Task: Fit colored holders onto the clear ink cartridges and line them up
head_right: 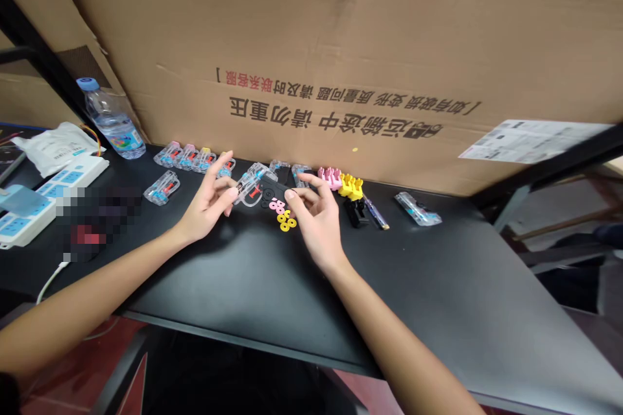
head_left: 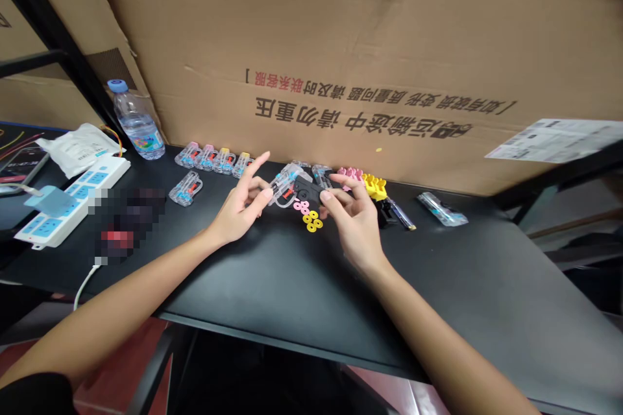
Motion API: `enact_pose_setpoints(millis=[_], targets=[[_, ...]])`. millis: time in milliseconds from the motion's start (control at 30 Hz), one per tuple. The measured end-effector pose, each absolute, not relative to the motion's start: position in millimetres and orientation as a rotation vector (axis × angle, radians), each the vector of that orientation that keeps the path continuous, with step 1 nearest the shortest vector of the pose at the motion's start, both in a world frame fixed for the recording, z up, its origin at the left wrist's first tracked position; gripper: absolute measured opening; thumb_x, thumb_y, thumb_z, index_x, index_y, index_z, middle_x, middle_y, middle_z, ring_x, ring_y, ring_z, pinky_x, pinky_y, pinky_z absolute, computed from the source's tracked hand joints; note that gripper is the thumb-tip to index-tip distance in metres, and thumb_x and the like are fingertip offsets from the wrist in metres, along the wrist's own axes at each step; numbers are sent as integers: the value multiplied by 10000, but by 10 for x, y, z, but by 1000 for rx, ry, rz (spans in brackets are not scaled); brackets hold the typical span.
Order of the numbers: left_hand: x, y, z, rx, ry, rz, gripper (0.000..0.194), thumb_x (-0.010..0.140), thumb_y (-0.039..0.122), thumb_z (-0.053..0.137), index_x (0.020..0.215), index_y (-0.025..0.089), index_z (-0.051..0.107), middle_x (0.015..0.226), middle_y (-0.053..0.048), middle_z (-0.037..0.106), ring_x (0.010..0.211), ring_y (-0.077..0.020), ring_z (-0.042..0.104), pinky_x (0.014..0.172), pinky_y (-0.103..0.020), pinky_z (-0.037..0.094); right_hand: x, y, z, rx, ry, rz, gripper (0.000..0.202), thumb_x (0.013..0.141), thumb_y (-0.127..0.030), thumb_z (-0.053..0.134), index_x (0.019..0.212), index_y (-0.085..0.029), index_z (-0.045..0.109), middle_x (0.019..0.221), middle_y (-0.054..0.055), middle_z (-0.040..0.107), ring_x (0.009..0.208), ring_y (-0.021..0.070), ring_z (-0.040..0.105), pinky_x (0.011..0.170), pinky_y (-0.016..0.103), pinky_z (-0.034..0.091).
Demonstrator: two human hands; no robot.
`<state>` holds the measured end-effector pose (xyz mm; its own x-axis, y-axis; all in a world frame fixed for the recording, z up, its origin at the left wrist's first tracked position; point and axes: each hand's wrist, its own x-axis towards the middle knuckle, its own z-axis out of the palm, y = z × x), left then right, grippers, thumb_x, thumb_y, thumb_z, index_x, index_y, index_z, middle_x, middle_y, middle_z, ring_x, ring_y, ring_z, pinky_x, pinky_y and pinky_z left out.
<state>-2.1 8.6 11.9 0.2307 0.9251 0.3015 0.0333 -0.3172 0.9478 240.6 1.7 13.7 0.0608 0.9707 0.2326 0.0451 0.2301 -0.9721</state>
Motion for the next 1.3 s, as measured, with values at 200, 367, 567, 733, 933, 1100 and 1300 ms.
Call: enact_pose_setpoints(millis=[200, 367, 567, 733, 933, 1100, 1300], targets=[[28, 67, -24, 1644, 844, 1029, 929, 1008, 434, 717, 1758, 359, 174, 1030, -31, 731, 661, -129, 614, 691, -280, 568, 2304, -48, 22, -1075, -1392, 1187, 630, 851, -541, 885, 1340, -284, 582, 968, 13, 737, 806, 195, 707, 748, 364, 621], [22, 76, -79, 1712, 829, 974, 964, 1002, 384, 722, 1756, 381, 122, 1053, -29, 753, 672, -136, 639, 706, -305, 575, 2235, -68, -90, -1068, -1453, 1225, 714, 866, -518, 881, 1445, -307, 521, 959, 2, 728, 821, 194, 714, 773, 374, 635], [-151, 181, 54, 1921, 1079, 1025, 385, 1072, 342, 529, 1429, 253, 644, 704, 47, 533, 597, -123, 510, 628, -263, 425, 2462, 73, 37, -1143, -1674, 866, 515, 957, -515, 768, 1393, -280, 626, 1326, 120, 738, 961, 238, 739, 765, 398, 638], [-267, 287, 61, 2049, 1304, 893, 359, 1093, 333, 493, 1361, 256, 718, 650, 57, 502, 569, -129, 441, 627, -272, 362, 2805, 281, 35, -1238, -1830, 376, 247, 1049, -427, 629, 1172, -246, 742, 1310, 120, 774, 1171, 305, 740, 1013, 534, 605], [-281, 301, 40, 2196, 1368, 734, 453, 1119, 473, 493, 1476, 276, 692, 999, -50, 781, 760, -189, 646, 810, -336, 505, 2683, 364, -170, -1228, -2283, 268, 519, 1114, -528, 515, 1541, -247, 604, 1648, 126, 588, 1579, 355, 480, 1294, 631, 385], [-315, 320, 80, 2278, 1415, 581, 497, 1131, 480, 471, 1538, 269, 661, 775, -12, 744, 676, -186, 639, 828, -331, 498, 2639, 382, -205, -1346, -2375, 175, 609, 1133, -563, 431, 1644, -240, 503, 1690, 114, 541, 1632, 361, 400, 1330, 655, 311], [-295, 330, 40, 2413, 1483, 536, 541, 1135, 474, 474, 1602, 227, 590, 663, 16, 696, 637, -200, 650, 824, -335, 484, 2745, 332, -173, -1363, -2327, 149, 560, 1138, -535, 437, 1559, -201, 594, 1604, 129, 633, 1583, 364, 478, 1316, 678, 320]])
